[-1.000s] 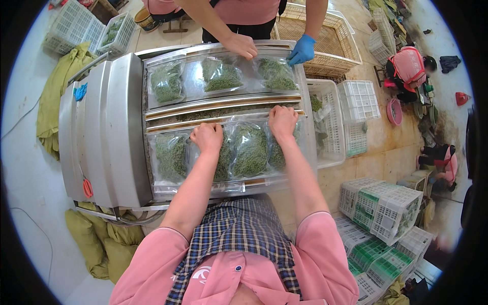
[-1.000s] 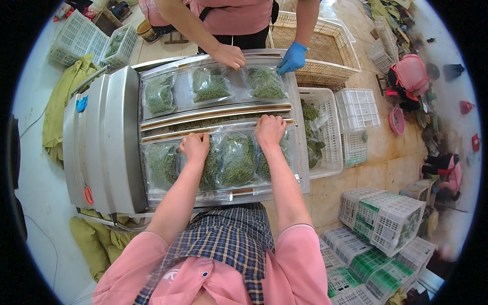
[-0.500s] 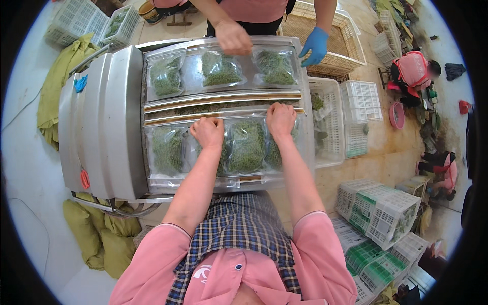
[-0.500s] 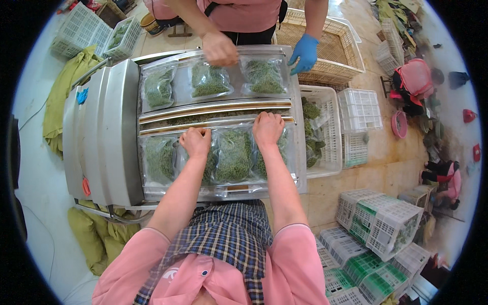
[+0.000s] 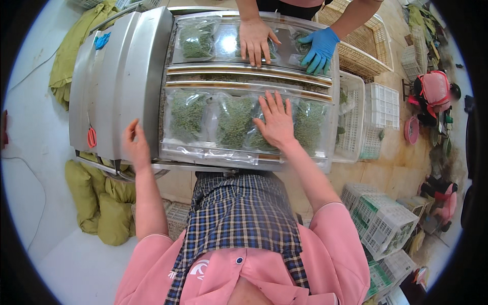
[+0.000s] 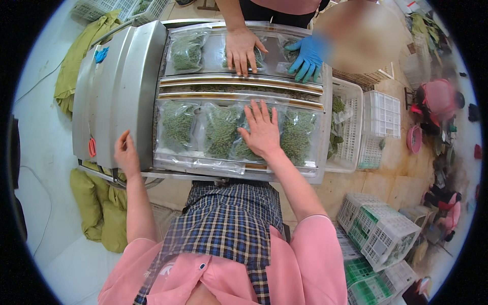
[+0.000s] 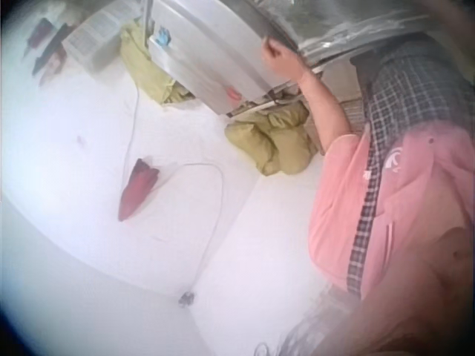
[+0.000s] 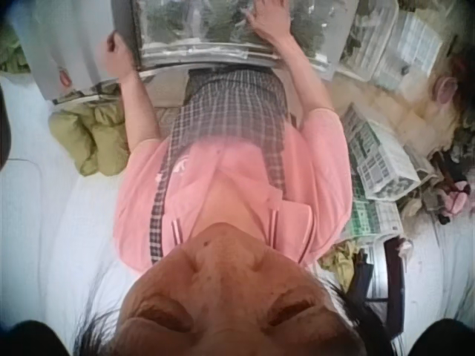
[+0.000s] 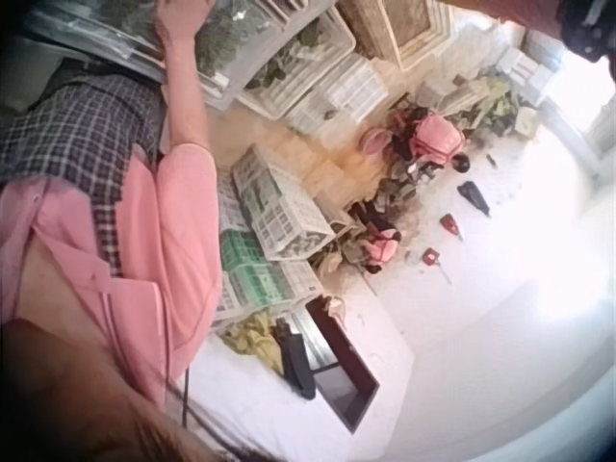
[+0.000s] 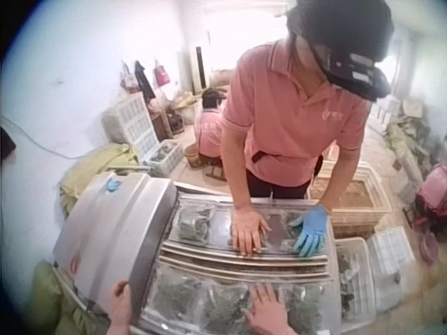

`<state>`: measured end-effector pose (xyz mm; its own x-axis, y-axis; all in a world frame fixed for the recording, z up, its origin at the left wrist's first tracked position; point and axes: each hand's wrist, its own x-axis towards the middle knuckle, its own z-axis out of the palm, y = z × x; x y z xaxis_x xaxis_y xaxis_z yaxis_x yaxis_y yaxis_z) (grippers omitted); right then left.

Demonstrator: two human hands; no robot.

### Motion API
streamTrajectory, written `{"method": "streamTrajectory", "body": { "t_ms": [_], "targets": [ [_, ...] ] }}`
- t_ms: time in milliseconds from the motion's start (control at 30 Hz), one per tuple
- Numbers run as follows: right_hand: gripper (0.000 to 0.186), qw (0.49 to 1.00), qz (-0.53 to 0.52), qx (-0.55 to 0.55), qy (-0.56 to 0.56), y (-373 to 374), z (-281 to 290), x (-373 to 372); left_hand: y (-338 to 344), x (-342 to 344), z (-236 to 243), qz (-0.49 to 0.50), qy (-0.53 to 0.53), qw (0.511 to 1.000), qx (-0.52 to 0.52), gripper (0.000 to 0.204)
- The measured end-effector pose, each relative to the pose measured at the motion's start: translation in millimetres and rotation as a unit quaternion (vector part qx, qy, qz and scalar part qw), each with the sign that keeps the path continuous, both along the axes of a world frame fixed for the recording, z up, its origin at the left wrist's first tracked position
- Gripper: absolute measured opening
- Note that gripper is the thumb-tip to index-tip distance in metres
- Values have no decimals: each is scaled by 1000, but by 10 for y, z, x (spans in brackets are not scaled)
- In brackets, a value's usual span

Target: The person places plastic bags containing green vegetables onto a vacuum sealer, closes the lid to seal them, and then removes the sealed bags to place them into a white basket. The process is repeated for multiple bags.

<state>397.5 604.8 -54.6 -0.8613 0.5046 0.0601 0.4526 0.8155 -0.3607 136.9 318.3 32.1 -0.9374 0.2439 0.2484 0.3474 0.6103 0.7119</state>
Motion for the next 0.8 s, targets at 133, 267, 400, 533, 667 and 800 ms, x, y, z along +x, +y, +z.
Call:
{"method": "streamTrajectory", "body": {
  "t_ms": [133, 267, 400, 533, 667, 800],
  "targets": [
    [50, 991, -72, 31, 110, -258, 217, -150, -838, -510, 103, 45, 75, 995, 44, 22],
    [31, 965, 2, -51, 258, -1332, 582, -841, -1633, -1244, 68, 56, 104, 993, 26, 26],
    [26, 912, 201, -210, 288, -2900, 763, -1985, -2508, -1908, -54, 69, 85, 994, 10, 24],
    [28, 862, 361, -250, 253, -4073, 769, -3031, -3387, -2366, -196, 67, 128, 984, -100, 20],
    [50, 898, 369, -189, 149, -4615, 576, -3465, -3908, -2606, -454, -42, 123, 965, -227, 20],
    [68, 917, 339, -204, -54, -4719, 382, -3530, -3877, -2712, -474, -59, -26, 994, -86, 27]
  ]
}}
